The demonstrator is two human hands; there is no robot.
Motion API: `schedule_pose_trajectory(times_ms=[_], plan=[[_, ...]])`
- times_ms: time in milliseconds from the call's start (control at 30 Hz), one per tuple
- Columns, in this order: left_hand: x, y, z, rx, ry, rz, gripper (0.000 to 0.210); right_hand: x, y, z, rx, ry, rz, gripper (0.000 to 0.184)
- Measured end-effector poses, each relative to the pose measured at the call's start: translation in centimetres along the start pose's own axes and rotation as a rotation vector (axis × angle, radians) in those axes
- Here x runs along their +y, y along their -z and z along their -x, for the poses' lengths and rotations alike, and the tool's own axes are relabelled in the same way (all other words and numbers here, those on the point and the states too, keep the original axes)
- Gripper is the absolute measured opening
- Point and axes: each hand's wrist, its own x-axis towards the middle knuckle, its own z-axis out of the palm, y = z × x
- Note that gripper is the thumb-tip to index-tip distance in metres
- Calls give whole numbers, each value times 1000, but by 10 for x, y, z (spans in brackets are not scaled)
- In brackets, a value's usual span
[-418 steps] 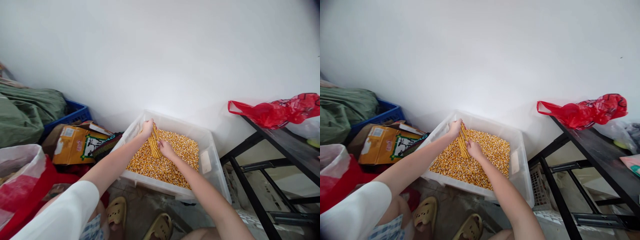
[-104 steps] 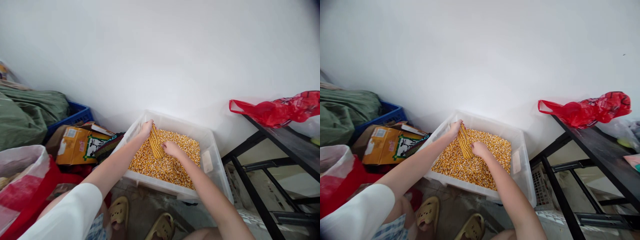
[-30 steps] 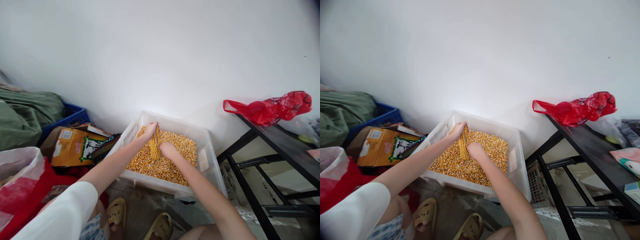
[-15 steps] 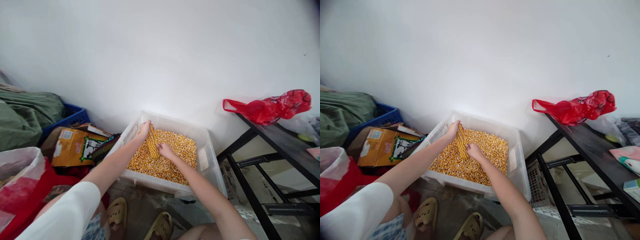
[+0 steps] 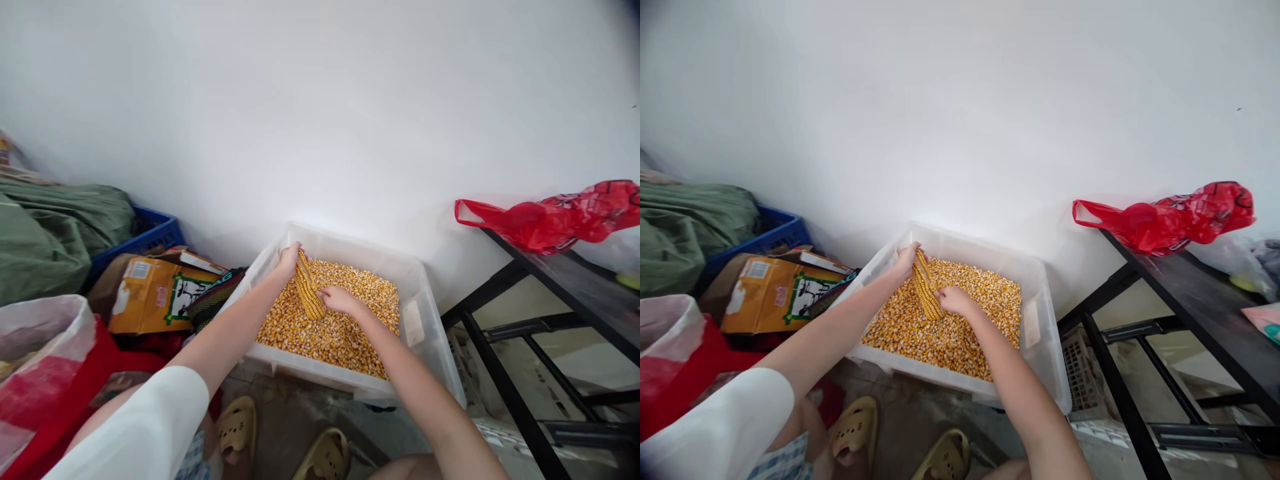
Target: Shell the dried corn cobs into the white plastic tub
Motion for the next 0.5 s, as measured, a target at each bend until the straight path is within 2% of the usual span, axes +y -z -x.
schedule_pose_trajectory(times_ms=[200, 367, 500], plan=[[7, -8, 13, -50, -36, -25, 24, -4, 1, 2, 77, -50, 58, 45], [11, -9, 18, -54, -33, -15, 23, 3, 18, 4, 196, -119, 43, 48], [8, -6, 15, -74, -55, -49, 24, 3, 15, 5, 124, -70, 27, 45]])
